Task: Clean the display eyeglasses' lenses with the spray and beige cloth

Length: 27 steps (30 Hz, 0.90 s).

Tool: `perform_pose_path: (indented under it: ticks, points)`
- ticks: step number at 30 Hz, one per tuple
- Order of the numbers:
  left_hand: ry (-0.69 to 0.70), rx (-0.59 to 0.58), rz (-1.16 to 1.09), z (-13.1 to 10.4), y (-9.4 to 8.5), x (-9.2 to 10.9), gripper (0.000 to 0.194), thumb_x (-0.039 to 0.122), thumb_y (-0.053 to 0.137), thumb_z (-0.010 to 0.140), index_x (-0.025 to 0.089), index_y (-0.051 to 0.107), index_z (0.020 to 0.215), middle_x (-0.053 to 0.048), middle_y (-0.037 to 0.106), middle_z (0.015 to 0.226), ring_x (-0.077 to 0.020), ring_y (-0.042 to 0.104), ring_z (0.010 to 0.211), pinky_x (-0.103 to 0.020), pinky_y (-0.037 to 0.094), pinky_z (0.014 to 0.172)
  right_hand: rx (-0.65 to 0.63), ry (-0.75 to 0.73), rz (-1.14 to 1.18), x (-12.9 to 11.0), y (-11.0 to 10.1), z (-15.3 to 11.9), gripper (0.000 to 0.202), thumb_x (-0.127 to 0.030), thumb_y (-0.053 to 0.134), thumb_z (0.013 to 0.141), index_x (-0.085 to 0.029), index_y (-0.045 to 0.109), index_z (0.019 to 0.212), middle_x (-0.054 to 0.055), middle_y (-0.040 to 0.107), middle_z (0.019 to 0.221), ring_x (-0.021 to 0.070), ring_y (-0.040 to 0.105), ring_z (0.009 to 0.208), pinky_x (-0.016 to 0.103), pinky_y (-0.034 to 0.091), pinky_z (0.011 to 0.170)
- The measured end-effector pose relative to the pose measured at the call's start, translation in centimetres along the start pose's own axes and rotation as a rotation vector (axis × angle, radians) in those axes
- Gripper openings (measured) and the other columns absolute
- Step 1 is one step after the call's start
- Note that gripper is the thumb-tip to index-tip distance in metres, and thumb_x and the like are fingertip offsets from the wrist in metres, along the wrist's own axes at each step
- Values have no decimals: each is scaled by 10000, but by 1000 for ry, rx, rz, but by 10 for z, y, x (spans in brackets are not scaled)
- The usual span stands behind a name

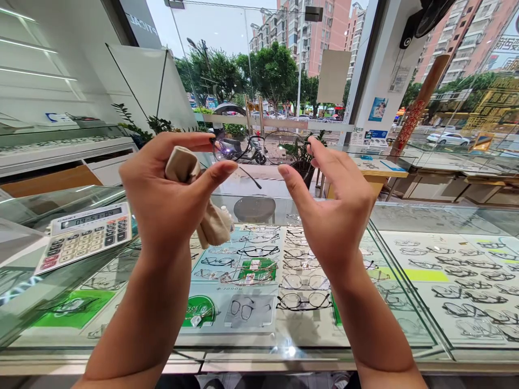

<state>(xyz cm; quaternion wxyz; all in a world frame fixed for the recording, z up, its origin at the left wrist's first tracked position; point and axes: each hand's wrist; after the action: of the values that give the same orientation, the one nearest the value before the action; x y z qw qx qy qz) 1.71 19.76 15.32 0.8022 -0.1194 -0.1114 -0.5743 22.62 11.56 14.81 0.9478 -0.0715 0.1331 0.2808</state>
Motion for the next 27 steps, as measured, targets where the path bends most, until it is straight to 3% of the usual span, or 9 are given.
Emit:
perform_pose_path:
  ticks: [6, 13, 17, 23, 27]
  points:
    - [0, 29, -18, 4, 10, -10, 370, 625, 901, 832, 410, 812, 1120, -12, 817, 1058, -333, 780, 1042, -528, 655, 900, 16, -61, -98, 5, 4, 0, 385, -432, 696, 1045, -315, 737, 1410, 104, 810, 1296, 335, 772, 1201, 586, 654, 1064]
    - [51, 105, -13, 1, 30, -29, 456, 589, 879, 867, 413, 755, 1269, -26, 807, 1214, -335, 755, 1190, -544, 643, 1019, 29, -85, -108, 8, 19, -8, 480, -449, 674, 1044, -324, 675, 1507, 118, 724, 1485, 402, 646, 1453, 659, 523, 1232]
    - [94, 129, -2, -3, 38, -37, 469, 564, 824, 933, 433, 694, 1364, -35, 780, 1270, -318, 750, 1232, -531, 638, 1033, 5, -58, -78, 8, 23, -10, 498, -458, 670, 1035, -341, 663, 1520, 116, 690, 1540, 424, 577, 1525, 710, 481, 1249]
    - [109, 227, 55, -10, 37, -35, 528, 554, 825, 933, 422, 642, 1410, -52, 730, 1360, -341, 689, 1311, -541, 635, 959, 18, -35, -34, 10, 26, -7, 517, -358, 627, 1041, -338, 640, 1558, 109, 705, 1522, 380, 638, 1466, 666, 576, 1171]
    - [18, 192, -66, -16, 33, -26, 618, 574, 872, 886, 344, 634, 1408, -79, 671, 1441, -387, 549, 1476, -523, 618, 929, -14, 16, 107, 24, 31, -4, 475, -343, 524, 1088, -313, 662, 1541, 84, 747, 1476, 313, 720, 1369, 588, 645, 1092]
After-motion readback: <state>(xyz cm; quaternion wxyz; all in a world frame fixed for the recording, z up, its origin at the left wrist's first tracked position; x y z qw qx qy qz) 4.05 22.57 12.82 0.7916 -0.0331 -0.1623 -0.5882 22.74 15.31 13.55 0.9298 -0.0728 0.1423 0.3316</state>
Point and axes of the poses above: each hand's wrist, its own z-axis towards the middle knuckle, its own y-axis out of the palm, x = y × z
